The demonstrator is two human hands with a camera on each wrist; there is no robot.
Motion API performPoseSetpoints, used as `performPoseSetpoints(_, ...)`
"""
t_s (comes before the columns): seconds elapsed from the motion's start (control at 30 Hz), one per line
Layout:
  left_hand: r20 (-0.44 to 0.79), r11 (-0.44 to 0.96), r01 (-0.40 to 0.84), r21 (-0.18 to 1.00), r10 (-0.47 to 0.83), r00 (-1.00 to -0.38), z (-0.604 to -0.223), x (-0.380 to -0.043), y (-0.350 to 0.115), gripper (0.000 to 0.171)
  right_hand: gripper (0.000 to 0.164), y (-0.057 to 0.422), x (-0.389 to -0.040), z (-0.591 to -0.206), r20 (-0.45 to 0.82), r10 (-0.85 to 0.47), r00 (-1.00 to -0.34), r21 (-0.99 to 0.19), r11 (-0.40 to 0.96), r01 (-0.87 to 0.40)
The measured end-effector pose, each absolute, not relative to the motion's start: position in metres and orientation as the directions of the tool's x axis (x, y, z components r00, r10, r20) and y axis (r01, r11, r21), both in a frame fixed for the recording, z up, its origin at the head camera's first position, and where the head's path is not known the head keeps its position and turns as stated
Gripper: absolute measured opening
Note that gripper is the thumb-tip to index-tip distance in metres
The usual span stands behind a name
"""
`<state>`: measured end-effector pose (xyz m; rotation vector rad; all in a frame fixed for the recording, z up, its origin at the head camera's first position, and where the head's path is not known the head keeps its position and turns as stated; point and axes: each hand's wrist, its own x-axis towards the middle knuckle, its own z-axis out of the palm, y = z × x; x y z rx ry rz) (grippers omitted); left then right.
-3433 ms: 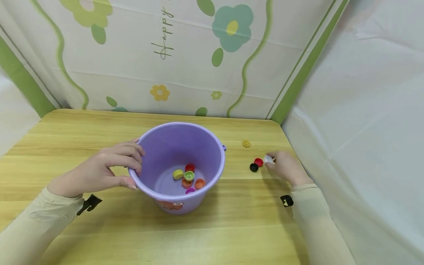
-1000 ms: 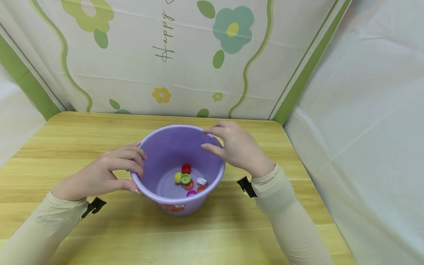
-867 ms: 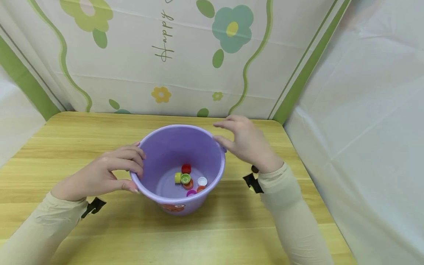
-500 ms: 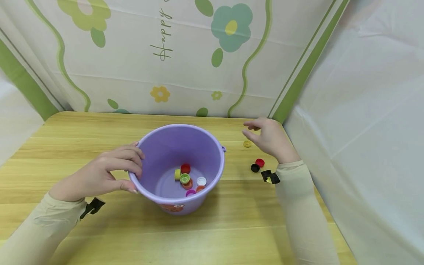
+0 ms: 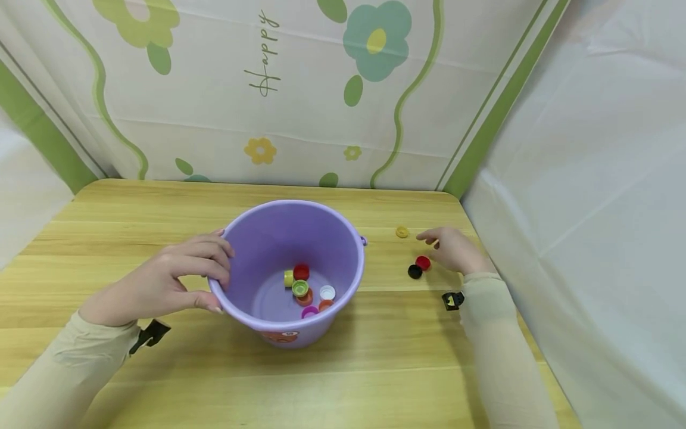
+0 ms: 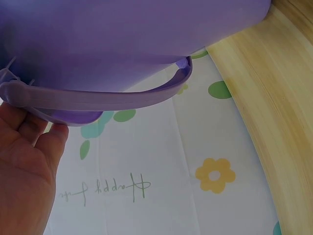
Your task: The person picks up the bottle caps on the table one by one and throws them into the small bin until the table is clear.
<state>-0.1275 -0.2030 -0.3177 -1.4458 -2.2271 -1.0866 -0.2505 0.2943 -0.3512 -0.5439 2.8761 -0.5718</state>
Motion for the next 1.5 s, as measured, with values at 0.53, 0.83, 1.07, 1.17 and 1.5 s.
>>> performPoseSetpoints(0.53, 0.603, 0.207, 0.874, 0.44, 0.653, -0.458, -0.32, -0.127, -0.203, 0.034, 0.04, 0.3, -0.259, -0.385, -0.125, -0.441, -0.889, -0.356, 0.856, -0.374)
performPoseSetpoints(0.83, 0.613, 0.194, 0.879, 0.436, 0.651, -0.448, -0.321, -0.127, -0.204, 0.033, 0.032, 0.298, -0.261, -0.385, -0.125, -0.423, -0.898, -0.358, 0.863, -0.357)
performPoseSetpoints(1.07, 0.594, 0.21, 0.869, 0.448, 0.657, -0.465, -0.32, -0.127, -0.203, 0.033, 0.024, 0.298, -0.258, -0.381, -0.086, -0.384, -0.919, -0.354, 0.874, -0.332)
performPoseSetpoints(1.17, 0.587, 0.216, 0.865, 0.453, 0.658, -0.472, -0.32, -0.128, -0.203, 0.035, 0.028, 0.298, -0.258, -0.377, -0.038, -0.383, -0.923, -0.358, 0.868, -0.345)
performPoseSetpoints(1.5, 0.597, 0.207, 0.87, 0.448, 0.655, -0.463, -0.319, -0.128, -0.202, 0.033, 0.029, 0.278, -0.251, -0.33, 0.117, -0.387, -0.915, -0.333, 0.853, -0.403)
